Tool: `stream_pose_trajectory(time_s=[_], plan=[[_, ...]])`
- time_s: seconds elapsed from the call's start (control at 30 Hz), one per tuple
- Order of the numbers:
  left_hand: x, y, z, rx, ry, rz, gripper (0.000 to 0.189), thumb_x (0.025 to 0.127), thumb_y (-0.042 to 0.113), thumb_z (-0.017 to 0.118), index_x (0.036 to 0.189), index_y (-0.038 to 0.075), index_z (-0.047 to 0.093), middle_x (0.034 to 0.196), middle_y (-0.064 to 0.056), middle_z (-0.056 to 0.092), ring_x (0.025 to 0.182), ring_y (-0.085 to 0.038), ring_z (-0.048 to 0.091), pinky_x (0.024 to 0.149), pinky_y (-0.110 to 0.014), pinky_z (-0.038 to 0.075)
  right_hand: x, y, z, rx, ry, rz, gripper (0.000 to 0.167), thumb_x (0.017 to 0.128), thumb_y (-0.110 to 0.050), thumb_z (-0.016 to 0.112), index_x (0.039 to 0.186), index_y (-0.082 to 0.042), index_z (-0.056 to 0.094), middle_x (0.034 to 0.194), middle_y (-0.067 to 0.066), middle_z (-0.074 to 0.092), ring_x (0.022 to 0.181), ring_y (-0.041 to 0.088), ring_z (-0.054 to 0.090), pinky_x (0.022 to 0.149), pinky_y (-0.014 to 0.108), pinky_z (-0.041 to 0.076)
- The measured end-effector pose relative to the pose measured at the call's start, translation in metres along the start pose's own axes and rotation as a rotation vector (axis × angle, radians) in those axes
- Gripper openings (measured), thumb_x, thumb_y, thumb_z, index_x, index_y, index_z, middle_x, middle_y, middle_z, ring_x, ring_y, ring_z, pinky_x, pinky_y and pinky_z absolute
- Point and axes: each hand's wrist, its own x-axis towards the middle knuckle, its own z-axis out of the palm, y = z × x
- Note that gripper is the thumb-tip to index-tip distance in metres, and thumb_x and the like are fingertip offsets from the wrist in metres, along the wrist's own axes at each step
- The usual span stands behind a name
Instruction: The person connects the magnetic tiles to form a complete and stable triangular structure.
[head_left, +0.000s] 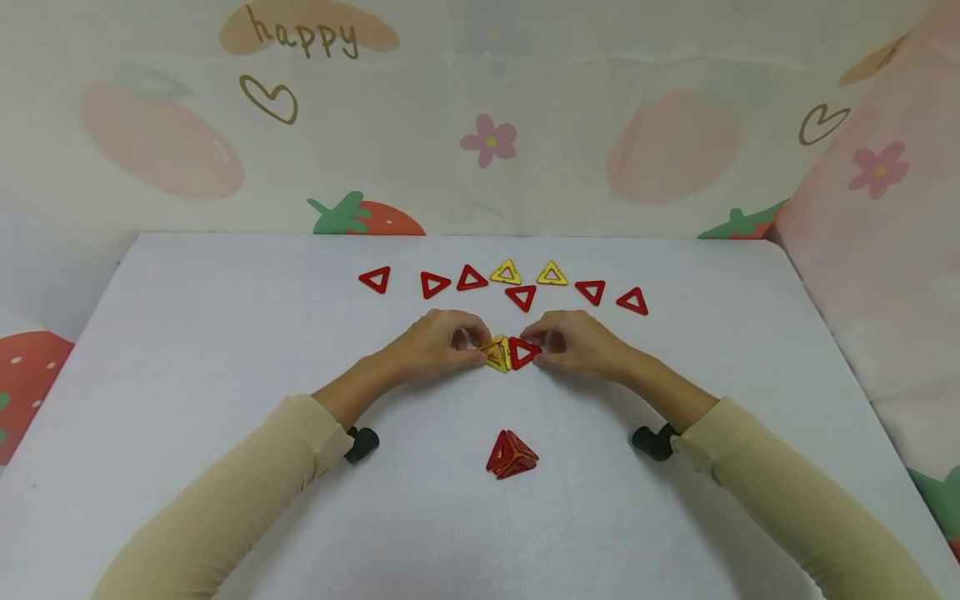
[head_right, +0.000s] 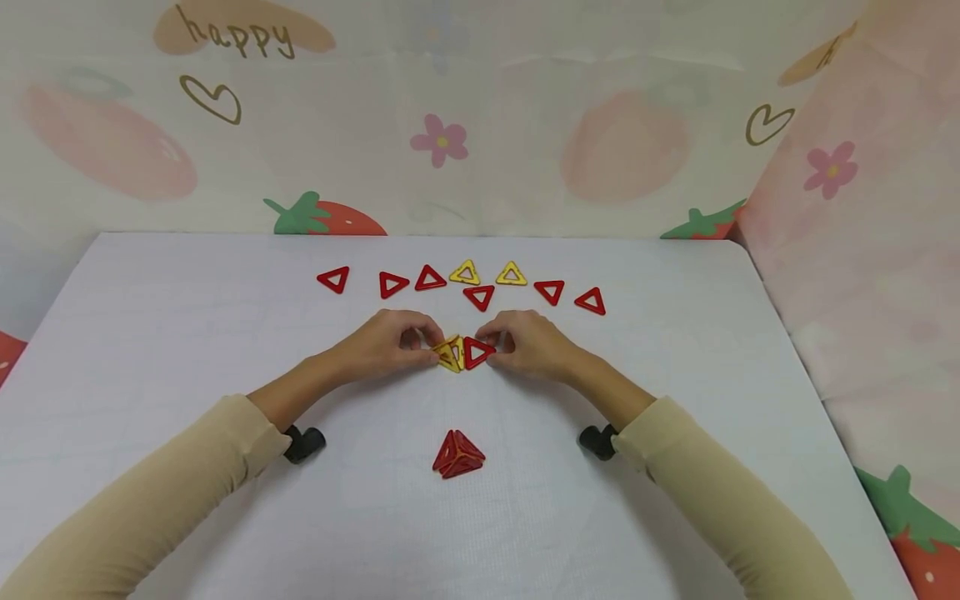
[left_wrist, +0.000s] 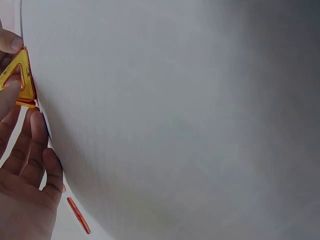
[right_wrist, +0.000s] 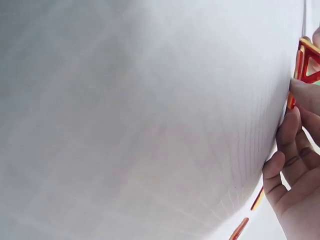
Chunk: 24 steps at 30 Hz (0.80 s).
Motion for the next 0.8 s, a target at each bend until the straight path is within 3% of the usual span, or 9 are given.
stream_pose_trajectory(time_s=[0.8], plan=[[-0.0004,-0.0001,0.0003,-0.002,0.004,0.005,0.016,0.089,0.014,0.075,0.104,0.011,0.072,0.097,0.004,0.069,0.083,-0.014,0.057,0.076,-0.029,0.048,0.0006,-0.0034,0.0000,0.015,0.002,-0.003,0.036,0.087,-0.008,0.077,0.122,-0.005,0.070,0.098,0.001,0.067,0.085,0.017,0.056,0.076,0.031,0.050]])
